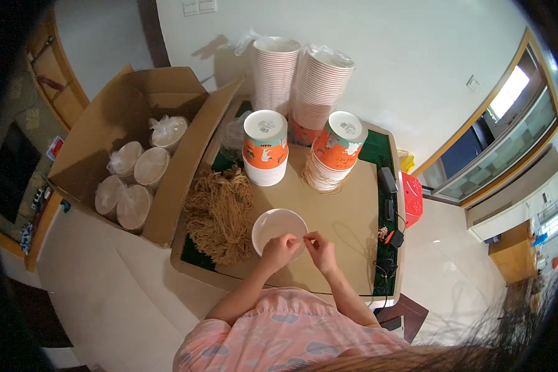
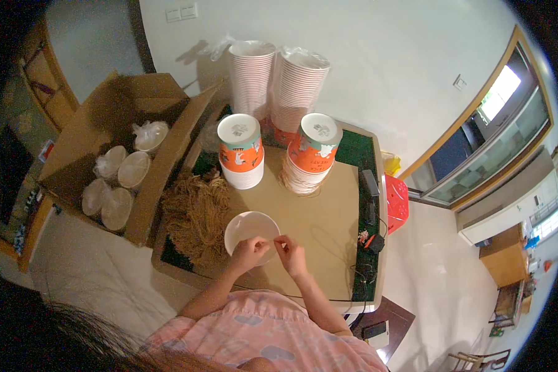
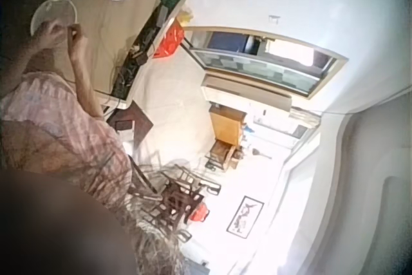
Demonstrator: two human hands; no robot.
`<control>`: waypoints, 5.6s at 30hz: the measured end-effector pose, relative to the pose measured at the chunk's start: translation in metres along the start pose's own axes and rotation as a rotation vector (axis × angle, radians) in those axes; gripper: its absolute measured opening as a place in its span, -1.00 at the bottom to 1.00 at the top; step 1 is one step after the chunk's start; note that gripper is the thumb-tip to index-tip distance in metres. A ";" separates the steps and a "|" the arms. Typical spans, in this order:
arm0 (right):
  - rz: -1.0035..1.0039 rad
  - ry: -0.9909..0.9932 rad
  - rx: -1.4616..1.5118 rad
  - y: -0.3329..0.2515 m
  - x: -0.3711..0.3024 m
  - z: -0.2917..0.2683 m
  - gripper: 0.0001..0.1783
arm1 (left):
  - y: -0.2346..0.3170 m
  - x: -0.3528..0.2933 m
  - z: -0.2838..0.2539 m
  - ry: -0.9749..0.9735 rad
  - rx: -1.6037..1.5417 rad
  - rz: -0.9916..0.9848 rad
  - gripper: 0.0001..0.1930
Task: The recorder is placing rubber bands around the rims of paper cups and organizing them as part of a manufacturing or distribution preparation process.
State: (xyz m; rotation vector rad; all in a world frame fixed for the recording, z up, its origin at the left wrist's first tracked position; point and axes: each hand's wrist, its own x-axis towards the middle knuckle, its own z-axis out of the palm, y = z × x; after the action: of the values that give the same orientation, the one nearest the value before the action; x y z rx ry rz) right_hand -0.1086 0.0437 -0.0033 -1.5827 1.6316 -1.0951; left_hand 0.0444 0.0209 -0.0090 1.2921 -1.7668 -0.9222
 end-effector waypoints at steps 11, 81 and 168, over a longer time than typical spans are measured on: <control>-0.094 -0.072 -0.032 0.007 -0.010 -0.003 -0.89 | 0.013 -0.015 -0.028 -0.289 0.168 -0.097 -0.81; 0.237 -0.363 0.759 -0.041 -0.011 0.019 -0.80 | 0.027 0.025 -0.045 -0.156 -1.295 -0.300 -0.70; 0.467 -0.436 0.471 -0.008 0.012 -0.006 -0.81 | 0.010 0.006 -0.013 -0.112 -0.234 -0.040 -0.70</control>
State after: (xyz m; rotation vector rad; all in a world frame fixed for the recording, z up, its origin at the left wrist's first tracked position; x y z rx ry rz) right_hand -0.1106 0.0330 0.0079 -0.9772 1.2405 -0.7444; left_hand 0.0500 0.0161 0.0066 1.1480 -1.6641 -1.2054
